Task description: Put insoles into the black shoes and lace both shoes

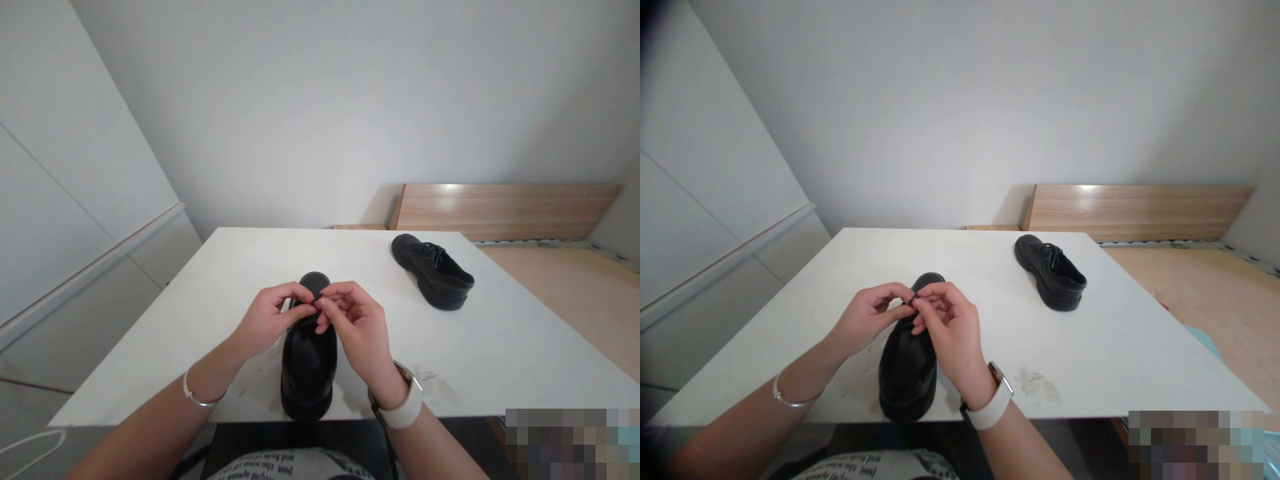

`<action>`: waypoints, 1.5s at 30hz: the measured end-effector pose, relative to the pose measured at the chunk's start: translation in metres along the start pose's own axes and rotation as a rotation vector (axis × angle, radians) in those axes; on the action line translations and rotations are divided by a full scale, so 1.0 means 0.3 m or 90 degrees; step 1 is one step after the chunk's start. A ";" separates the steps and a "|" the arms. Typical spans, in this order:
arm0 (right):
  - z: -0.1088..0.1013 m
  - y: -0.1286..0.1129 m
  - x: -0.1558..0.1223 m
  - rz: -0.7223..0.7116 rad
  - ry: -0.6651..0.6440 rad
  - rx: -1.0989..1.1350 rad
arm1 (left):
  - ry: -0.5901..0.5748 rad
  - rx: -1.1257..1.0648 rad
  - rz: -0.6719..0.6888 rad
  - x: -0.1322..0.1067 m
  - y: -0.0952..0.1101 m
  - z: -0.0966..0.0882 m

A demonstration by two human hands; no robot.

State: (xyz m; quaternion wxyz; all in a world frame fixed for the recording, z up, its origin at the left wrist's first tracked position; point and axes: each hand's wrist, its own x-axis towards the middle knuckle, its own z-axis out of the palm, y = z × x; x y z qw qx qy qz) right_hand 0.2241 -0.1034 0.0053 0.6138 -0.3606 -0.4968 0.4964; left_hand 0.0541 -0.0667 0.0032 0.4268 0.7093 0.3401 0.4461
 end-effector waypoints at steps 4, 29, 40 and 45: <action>-0.067 0.024 0.013 0.001 0.054 0.006 | -0.006 -0.116 -0.028 -0.017 -0.017 0.004; -0.063 0.004 -0.047 -0.311 -0.051 -0.457 | 0.022 0.130 0.076 -0.029 0.027 0.024; -0.112 -0.023 -0.051 -0.449 -0.182 -0.555 | -0.061 0.040 -0.057 -0.015 0.037 -0.002; -0.113 -0.042 -0.045 -0.350 -0.250 -0.561 | -0.094 0.170 0.044 -0.014 0.066 -0.002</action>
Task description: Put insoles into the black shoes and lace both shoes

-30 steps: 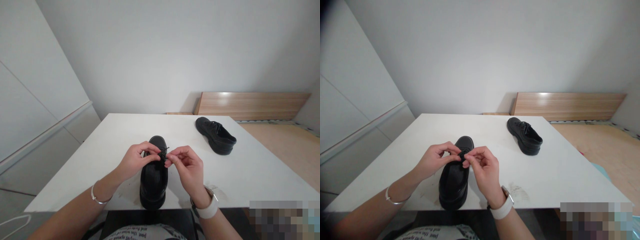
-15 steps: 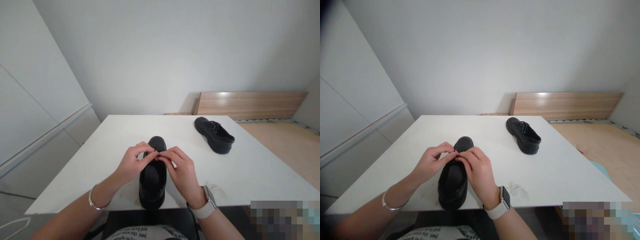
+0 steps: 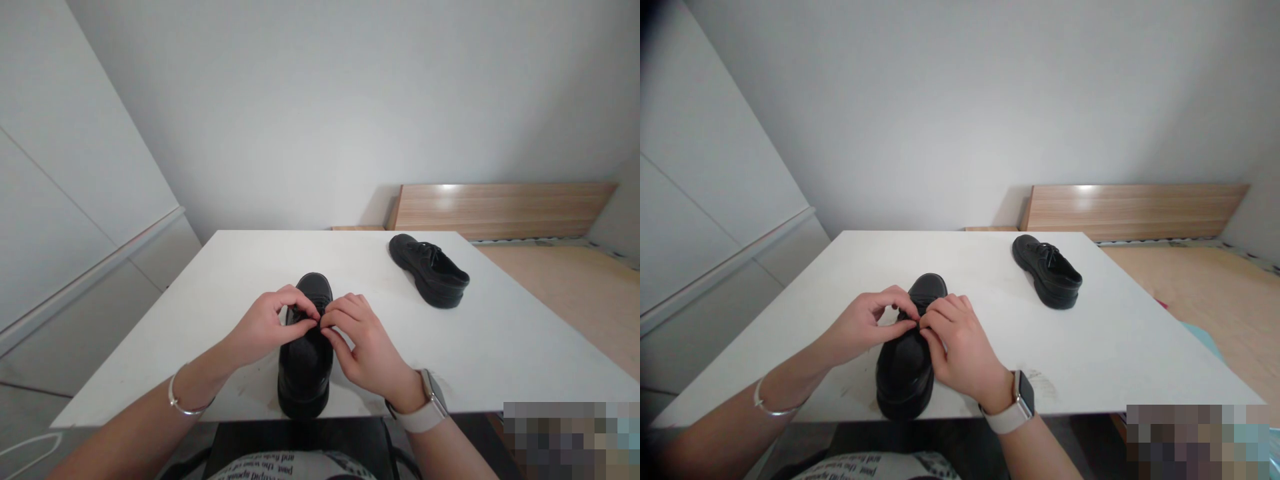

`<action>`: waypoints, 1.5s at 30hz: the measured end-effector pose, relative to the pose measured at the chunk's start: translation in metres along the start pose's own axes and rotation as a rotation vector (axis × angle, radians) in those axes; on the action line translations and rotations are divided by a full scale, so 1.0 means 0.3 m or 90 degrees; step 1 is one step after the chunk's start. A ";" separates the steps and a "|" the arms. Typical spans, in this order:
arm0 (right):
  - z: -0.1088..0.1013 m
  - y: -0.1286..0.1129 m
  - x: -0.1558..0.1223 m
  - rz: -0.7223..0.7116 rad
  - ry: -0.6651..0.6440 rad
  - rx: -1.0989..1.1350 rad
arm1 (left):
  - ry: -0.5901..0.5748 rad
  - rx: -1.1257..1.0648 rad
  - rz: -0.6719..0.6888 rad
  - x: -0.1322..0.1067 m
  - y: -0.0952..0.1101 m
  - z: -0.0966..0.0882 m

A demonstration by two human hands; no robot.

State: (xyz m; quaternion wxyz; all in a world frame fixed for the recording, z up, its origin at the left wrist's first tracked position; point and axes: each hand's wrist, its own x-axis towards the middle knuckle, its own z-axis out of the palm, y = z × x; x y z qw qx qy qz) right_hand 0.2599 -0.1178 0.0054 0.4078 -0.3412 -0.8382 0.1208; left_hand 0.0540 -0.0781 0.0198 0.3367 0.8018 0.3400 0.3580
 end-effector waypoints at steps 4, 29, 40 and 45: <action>0.019 -0.021 0.009 0.066 0.061 0.156 | 0.013 0.168 0.185 -0.003 0.002 0.013; 0.024 0.078 0.085 0.384 -0.049 0.469 | 0.167 0.502 0.452 -0.025 -0.068 0.056; -0.010 0.101 0.141 0.382 -0.208 0.490 | 0.140 0.460 0.459 -0.048 -0.093 0.040; 0.004 0.087 0.133 0.294 -0.153 0.331 | 0.160 0.463 0.454 -0.048 -0.094 0.039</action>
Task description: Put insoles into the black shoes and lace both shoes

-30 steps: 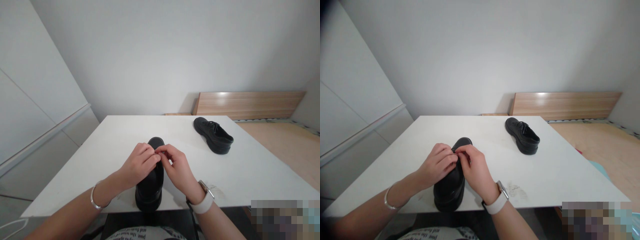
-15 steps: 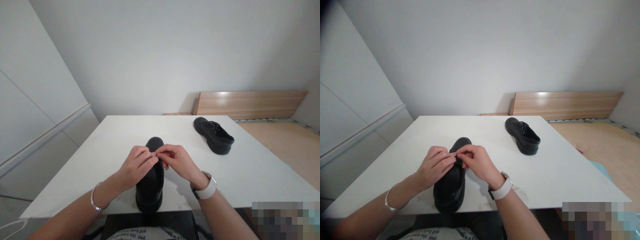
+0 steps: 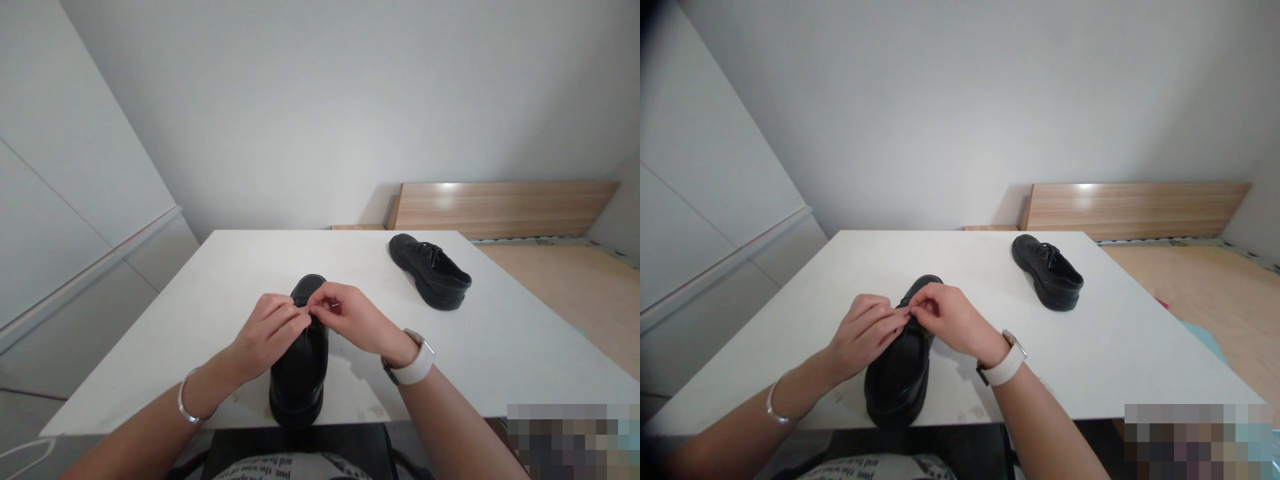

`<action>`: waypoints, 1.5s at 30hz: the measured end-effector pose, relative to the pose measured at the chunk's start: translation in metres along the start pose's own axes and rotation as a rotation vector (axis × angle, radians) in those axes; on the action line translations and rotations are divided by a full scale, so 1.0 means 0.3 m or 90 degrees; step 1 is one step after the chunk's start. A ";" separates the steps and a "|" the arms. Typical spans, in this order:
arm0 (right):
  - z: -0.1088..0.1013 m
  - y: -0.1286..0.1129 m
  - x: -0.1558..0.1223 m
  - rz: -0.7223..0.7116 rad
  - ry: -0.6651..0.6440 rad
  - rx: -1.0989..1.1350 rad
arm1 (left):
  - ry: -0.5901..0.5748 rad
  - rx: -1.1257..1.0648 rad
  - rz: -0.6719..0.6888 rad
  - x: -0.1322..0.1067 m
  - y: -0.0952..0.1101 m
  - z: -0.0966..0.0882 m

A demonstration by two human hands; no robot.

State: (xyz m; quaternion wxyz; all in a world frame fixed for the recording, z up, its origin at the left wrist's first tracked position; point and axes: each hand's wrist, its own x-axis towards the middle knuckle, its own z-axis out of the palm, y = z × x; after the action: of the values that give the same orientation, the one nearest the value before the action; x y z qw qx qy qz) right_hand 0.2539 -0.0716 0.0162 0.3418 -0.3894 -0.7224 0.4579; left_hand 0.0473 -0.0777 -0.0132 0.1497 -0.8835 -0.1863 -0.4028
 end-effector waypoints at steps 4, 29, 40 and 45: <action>0.024 0.001 -0.012 -0.055 0.052 -0.120 | 0.009 -0.011 -0.023 -0.006 0.002 0.001; -0.014 0.175 -0.278 -0.080 0.404 -0.263 | -0.259 -0.262 -0.420 -0.051 -0.057 -0.023; -0.009 0.264 -0.402 -0.090 0.430 -0.409 | -0.152 -0.277 -0.471 0.261 -0.126 0.277; -0.014 0.274 -0.370 -0.086 0.389 -0.412 | -0.184 -0.266 -0.448 0.425 -0.101 0.476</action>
State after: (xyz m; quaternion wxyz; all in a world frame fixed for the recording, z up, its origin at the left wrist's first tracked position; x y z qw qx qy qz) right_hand 0.3295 -0.1444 -0.0737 0.4293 -0.5456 -0.7181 0.0486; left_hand 0.2048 0.0348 -0.0019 -0.2064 -0.8249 -0.4093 -0.3308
